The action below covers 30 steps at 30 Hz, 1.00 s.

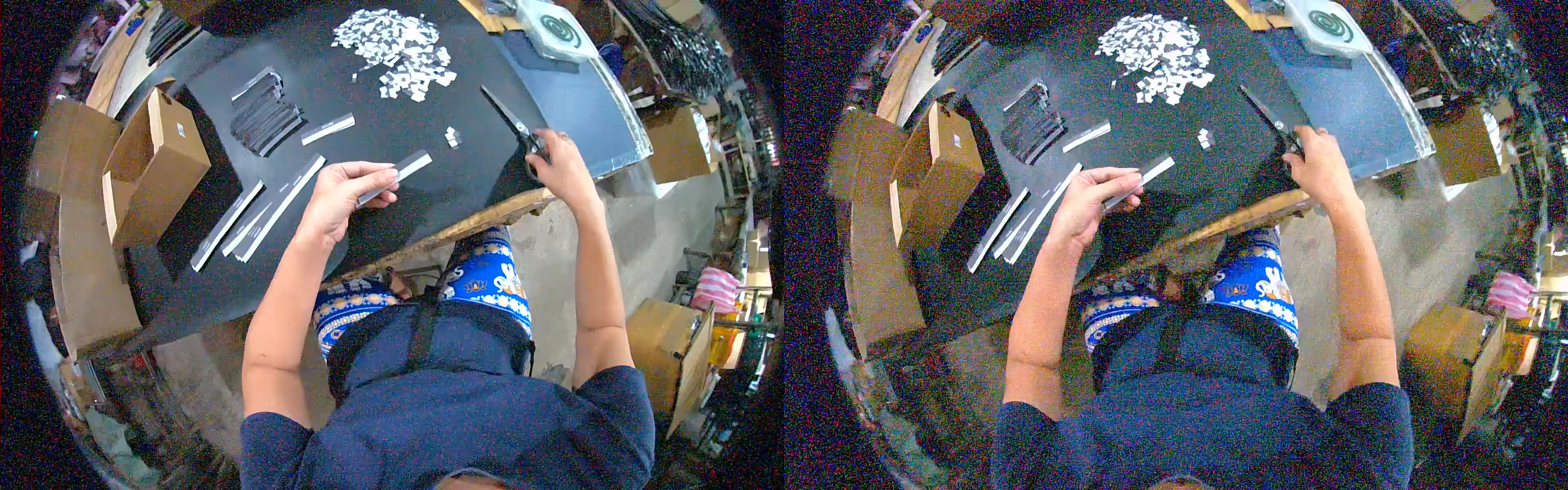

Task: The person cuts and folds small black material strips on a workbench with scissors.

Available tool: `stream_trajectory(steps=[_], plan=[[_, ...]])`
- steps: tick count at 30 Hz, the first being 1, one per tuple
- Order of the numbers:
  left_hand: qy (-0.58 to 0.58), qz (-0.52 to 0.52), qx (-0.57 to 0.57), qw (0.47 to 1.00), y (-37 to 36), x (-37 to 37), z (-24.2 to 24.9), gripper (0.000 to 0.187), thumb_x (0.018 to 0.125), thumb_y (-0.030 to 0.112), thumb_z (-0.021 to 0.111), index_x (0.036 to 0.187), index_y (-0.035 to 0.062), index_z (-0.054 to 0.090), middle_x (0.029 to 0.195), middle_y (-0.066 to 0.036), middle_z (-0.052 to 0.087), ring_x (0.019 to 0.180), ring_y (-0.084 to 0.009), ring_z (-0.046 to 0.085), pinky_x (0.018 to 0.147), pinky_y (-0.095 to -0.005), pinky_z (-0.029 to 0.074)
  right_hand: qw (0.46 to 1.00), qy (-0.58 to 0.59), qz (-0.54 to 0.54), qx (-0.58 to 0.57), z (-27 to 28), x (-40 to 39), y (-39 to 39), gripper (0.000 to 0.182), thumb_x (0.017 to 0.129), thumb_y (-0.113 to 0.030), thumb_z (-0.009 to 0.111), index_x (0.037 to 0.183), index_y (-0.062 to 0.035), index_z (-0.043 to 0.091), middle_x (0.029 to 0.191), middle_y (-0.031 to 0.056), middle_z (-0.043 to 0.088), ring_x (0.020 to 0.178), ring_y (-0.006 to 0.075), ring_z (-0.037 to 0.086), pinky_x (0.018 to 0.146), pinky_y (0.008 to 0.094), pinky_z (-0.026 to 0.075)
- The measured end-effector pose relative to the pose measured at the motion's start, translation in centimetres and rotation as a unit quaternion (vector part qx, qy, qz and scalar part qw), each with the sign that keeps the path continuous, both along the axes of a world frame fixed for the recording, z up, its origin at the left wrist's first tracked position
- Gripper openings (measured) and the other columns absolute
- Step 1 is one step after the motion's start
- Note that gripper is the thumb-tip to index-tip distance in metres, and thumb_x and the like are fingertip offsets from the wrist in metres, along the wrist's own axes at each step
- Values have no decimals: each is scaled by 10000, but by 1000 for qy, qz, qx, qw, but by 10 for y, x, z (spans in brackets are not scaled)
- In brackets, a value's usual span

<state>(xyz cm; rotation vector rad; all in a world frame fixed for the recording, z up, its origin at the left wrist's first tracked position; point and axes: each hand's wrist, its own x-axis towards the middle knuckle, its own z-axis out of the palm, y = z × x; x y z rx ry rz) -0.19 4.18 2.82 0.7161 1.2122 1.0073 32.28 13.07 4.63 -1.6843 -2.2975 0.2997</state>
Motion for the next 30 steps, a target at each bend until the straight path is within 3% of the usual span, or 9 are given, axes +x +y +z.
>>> stream_trajectory(steps=[6,12,15,16,18,19,21,26,30], plan=[[-31,-6,32,999,46,-2,-5,245,834,147,686,1019,-11,658,855,-82,681,710,-134,649,674,-260,545,995,3,-14,-101,17,8,2,569,699,-130,738,1202,26,522,1004,264,595,978,408,570,869,435,453],[-71,-12,63,995,59,0,-13,223,830,123,689,996,-23,661,858,-94,678,716,-141,647,685,-261,543,996,-5,-63,-70,14,11,0,506,614,-190,783,1024,42,600,825,230,640,856,380,621,779,421,495],[-72,-2,63,995,49,-4,-7,211,826,110,691,991,-19,663,843,-94,679,689,-136,644,669,-263,541,993,27,-50,-106,22,12,-7,447,595,-140,738,971,61,605,670,155,639,645,235,653,582,343,507],[-72,13,59,996,48,-4,-4,211,824,112,695,988,-16,665,838,-92,680,681,-133,643,664,-262,541,993,23,-48,-107,24,11,-10,447,595,-140,738,971,61,605,670,155,639,645,235,653,582,343,507],[-79,16,57,995,48,-6,-5,212,822,113,698,981,-23,667,840,-98,682,692,-137,650,672,-263,548,951,196,-103,-216,29,9,-18,437,659,-134,745,1020,57,586,696,98,644,626,136,633,563,279,501],[-81,16,57,995,48,-7,-5,213,819,113,702,974,-30,670,843,-104,684,704,-140,658,679,-265,555,951,193,-103,-218,30,4,-26,437,659,-134,745,1020,57,586,696,98,644,626,136,633,563,279,501],[-85,15,52,995,47,-5,-5,213,818,114,702,973,-29,670,840,-102,684,704,-140,658,680,-265,554,853,436,-74,-277,31,-17,-49,449,741,-135,736,1101,50,542,706,54,629,597,112,615,542,254,498],[-85,-1,46,995,43,-1,0,210,829,137,695,978,-8,669,837,-86,680,686,-126,642,659,-256,536,759,504,-73,-406,19,-49,-80,423,806,-137,722,1124,-12,474,686,37,582,537,129,591,478,249,473],[-78,-12,48,996,42,0,0,213,825,134,698,977,-12,668,846,-84,680,699,-128,642,665,-263,533,768,501,-54,-395,10,-68,-85,403,821,-138,711,1122,-28,466,715,24,582,532,105,574,475,229,446]])
